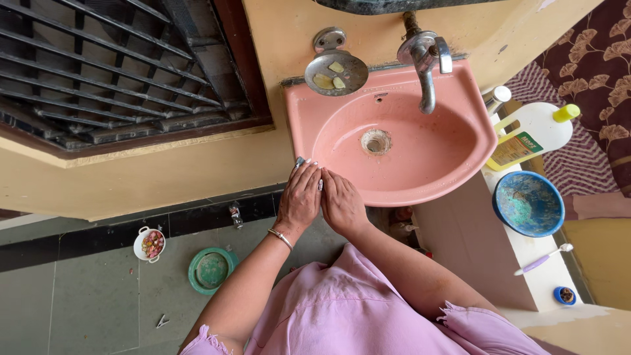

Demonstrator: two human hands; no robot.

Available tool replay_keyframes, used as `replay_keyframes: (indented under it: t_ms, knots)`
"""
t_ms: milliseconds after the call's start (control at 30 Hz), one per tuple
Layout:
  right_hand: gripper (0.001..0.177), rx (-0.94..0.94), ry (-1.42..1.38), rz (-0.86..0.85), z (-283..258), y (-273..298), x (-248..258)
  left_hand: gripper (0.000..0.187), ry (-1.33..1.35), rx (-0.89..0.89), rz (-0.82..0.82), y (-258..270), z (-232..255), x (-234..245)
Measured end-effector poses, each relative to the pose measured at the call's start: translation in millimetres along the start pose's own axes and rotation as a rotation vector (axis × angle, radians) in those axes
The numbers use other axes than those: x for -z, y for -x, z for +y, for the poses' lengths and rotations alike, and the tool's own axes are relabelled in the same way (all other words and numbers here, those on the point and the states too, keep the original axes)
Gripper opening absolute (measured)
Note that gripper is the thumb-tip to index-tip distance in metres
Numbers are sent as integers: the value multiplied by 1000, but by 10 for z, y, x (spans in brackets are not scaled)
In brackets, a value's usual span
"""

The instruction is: The person cleans a bathroom sink and its surrounding shelf using a scouring pad and a brush. They apply liquid cleaner to the surfaces, scrub the faucet and the basin with the pad, and use the brush to scrub the drain area and the shelf edge.

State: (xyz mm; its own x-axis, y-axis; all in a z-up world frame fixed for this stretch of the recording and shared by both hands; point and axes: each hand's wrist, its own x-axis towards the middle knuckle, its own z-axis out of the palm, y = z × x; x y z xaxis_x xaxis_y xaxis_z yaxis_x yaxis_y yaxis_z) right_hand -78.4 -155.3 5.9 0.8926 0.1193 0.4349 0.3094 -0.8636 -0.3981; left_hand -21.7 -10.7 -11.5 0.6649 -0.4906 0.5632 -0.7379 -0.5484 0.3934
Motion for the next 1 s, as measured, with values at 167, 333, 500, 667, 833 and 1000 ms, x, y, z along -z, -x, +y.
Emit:
replay_keyframes:
  t_ms: [167,333,500,667,833,1000]
  knots:
    - [53,-32,8,57,142,240,200,39,47,-41,-43,-20,264,-153]
    - [52,-26,56,85,540,529,510,37,5,-46,-99,-97,712,-493]
    - [47,-1,88,84,1054,695,879,31,10,12,-186,-315,1178,-924]
    - [44,4,98,75,1399,778,1137,26,51,52,-268,-467,1452,-1252]
    - [40,-13,55,106,1386,779,1151,27,54,47,-205,-471,1472,-1319]
    - [42,-16,74,195,1250,763,1050,28,57,60,-198,-383,1401,-1252]
